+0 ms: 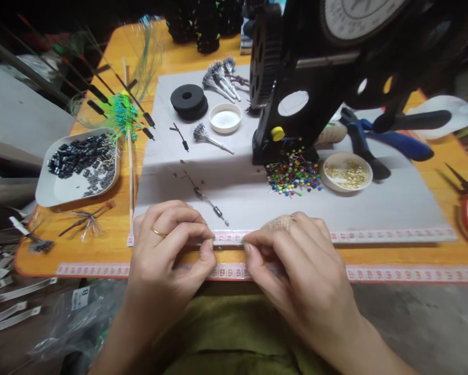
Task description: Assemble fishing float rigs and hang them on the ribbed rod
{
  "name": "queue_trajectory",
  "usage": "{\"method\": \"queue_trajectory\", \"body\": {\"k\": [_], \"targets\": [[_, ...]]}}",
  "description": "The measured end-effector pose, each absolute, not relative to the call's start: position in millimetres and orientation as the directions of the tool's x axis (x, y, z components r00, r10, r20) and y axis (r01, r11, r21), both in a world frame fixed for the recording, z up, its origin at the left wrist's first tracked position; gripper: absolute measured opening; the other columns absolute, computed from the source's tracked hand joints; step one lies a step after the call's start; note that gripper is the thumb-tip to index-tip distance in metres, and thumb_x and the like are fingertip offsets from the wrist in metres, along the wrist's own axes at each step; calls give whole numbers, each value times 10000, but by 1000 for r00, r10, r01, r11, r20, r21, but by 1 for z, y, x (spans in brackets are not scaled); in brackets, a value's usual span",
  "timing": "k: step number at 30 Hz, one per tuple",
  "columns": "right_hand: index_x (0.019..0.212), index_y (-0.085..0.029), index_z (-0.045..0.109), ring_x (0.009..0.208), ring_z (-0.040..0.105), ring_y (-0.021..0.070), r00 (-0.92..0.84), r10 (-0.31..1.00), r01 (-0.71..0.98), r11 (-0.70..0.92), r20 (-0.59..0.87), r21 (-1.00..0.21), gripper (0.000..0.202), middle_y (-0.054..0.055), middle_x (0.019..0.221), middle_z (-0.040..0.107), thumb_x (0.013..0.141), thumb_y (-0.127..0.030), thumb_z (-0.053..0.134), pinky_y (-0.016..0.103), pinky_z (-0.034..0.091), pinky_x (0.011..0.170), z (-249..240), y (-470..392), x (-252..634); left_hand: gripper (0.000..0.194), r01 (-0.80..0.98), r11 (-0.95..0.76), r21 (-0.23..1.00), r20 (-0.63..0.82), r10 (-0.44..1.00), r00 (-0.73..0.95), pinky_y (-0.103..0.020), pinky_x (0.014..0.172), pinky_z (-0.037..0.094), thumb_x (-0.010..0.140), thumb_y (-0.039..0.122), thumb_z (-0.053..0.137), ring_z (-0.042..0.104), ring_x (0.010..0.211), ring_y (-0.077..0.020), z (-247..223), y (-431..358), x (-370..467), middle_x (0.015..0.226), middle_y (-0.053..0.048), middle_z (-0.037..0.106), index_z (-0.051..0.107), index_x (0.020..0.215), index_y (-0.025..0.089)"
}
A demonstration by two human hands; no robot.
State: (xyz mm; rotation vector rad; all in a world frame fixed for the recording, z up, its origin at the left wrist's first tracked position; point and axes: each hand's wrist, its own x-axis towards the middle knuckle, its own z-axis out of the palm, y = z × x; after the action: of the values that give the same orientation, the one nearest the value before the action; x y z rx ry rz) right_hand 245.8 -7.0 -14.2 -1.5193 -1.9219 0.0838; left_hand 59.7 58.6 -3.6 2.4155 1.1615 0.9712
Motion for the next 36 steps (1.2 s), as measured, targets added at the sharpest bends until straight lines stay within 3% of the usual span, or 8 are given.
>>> {"method": "queue_trajectory", "body": {"k": [36], "targets": [[961,-178,606,698,532,175,-56,895,851,274,442,-448,159,23,768,617,861,-75,674,346,387,651,-12,-15,259,172,605,-627,491,470,775,423,-377,870,412,754,32,658,624,924,-220,-1,57,62,821,-18,710,629,761,202]]}}
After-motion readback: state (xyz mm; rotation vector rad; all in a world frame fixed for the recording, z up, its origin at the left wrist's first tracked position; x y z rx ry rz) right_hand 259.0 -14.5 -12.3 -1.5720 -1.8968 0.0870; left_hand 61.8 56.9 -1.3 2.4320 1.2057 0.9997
